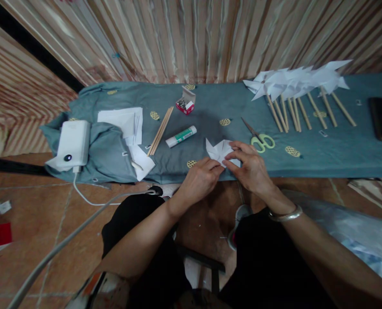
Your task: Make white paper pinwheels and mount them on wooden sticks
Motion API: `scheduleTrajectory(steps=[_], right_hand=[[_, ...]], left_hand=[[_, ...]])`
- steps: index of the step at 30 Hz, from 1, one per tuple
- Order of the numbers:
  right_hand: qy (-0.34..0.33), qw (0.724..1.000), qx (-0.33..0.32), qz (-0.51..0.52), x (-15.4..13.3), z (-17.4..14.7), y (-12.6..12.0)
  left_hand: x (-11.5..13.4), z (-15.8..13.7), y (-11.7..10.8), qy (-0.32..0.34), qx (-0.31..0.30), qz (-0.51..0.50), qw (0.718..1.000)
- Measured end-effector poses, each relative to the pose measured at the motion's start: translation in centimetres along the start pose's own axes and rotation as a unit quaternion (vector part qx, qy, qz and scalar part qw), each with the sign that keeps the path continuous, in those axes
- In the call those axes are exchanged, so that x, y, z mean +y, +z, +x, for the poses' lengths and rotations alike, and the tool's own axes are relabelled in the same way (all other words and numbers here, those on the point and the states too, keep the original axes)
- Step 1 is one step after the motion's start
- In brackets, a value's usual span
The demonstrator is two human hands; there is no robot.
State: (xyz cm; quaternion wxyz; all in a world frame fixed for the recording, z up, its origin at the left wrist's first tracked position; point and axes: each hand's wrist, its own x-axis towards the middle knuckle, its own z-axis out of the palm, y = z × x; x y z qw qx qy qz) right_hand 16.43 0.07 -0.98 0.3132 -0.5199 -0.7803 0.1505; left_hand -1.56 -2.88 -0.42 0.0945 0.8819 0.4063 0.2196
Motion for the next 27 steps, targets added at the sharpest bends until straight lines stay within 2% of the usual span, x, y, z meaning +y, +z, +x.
scheduleTrajectory(steps=[18,27], right_hand=[[-0.007,1.000,-0.009,0.006,-0.04,-0.09,0.04],[-0.044,0.999,-0.009,-0.021,0.09,-0.40,0.21]], left_hand=[[0.12,0.09,0.15,0.003,0.013,0.006,1.000],[0.07,0.07,0.20,0.003,0.010,0.009,1.000]])
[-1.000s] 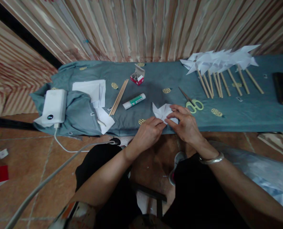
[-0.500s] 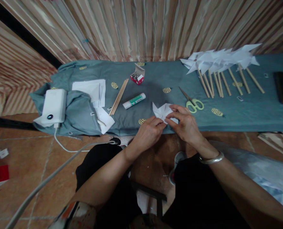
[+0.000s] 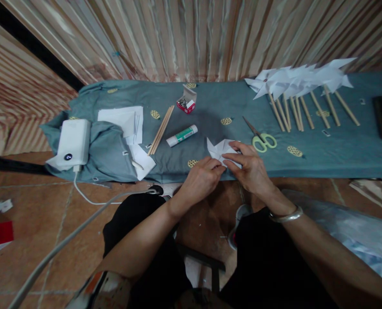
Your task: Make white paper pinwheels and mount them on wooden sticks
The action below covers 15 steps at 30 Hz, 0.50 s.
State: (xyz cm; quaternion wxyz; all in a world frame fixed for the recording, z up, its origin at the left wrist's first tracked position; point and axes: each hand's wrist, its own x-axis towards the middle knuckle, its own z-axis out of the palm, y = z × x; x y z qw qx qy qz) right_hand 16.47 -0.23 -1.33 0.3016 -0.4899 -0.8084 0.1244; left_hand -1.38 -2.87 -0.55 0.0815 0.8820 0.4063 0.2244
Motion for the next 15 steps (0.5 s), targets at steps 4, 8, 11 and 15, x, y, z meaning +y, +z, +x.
scheduleTrajectory(steps=[4,8,11,15], right_hand=[[-0.025,0.999,-0.014,-0.040,-0.3,-0.3,0.1],[-0.028,0.996,-0.027,-0.075,-1.0,-0.8,0.2],[-0.030,0.994,-0.039,-0.099,-1.5,-1.0,0.3],[-0.033,0.993,-0.041,-0.106,-1.5,-0.9,0.3]], left_hand=[[0.0,0.0,0.0,0.000,-0.001,-0.002,1.000],[0.0,0.0,0.0,-0.008,-0.011,-0.005,1.000],[0.1,0.0,-0.2,-0.012,-0.021,-0.007,1.000],[0.1,0.0,-0.2,-0.017,-0.028,-0.010,0.999]])
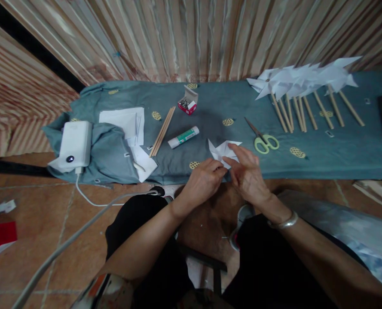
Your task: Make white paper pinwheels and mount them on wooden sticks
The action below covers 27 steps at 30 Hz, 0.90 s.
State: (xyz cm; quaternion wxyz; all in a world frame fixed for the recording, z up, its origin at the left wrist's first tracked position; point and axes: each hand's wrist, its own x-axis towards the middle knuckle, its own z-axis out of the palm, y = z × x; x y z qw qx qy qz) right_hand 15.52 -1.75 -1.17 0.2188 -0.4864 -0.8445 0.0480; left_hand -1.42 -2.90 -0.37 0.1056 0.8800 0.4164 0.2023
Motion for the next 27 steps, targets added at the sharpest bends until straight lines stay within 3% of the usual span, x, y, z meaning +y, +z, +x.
scheduleTrajectory(steps=[14,21,27], right_hand=[[-0.011,1.000,0.007,0.000,0.1,-0.1,1.0],[0.021,0.999,0.019,0.016,0.4,0.4,0.4],[0.071,0.993,0.029,0.095,1.9,1.0,-0.4]], left_hand=[[0.1,0.0,0.3,-0.011,0.006,0.023,1.000],[0.0,0.2,0.5,-0.020,0.017,0.022,0.999],[0.0,0.0,0.6,-0.031,0.030,0.002,0.999]])
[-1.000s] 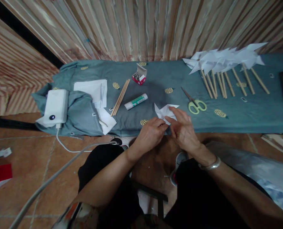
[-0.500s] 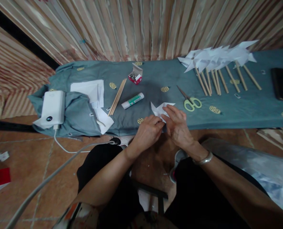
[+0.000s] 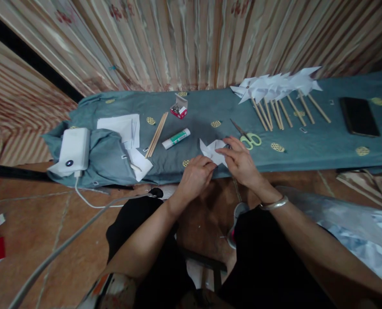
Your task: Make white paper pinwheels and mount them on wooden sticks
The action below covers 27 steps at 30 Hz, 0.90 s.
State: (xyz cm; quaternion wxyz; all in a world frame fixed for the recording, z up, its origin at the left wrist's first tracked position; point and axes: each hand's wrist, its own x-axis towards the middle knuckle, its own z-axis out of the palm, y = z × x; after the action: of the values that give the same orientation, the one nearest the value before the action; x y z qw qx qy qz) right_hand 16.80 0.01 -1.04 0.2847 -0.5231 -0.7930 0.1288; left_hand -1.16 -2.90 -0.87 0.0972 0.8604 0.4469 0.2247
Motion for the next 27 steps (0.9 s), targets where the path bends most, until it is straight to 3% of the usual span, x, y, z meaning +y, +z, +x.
scheduleTrajectory(steps=[7,18,20,25,27], right_hand=[[0.073,0.997,0.031,0.026,0.3,0.6,-0.7],[0.179,0.983,-0.001,0.050,-0.5,1.5,-0.9],[0.155,0.987,0.006,0.040,-0.7,1.5,-1.0],[-0.017,0.998,0.032,-0.050,-1.3,0.4,-0.9],[-0.051,0.996,0.017,-0.076,-1.5,0.0,-0.9]], left_hand=[[0.0,0.1,-0.1,-0.005,-0.002,-0.013,1.000],[0.4,0.1,-0.4,-0.030,-0.003,-0.034,0.999],[0.5,0.1,-0.6,-0.031,-0.002,-0.037,0.999],[0.3,0.1,-1.3,-0.039,0.016,-0.048,0.998],[0.0,0.1,-1.7,-0.044,0.027,-0.050,0.997]])
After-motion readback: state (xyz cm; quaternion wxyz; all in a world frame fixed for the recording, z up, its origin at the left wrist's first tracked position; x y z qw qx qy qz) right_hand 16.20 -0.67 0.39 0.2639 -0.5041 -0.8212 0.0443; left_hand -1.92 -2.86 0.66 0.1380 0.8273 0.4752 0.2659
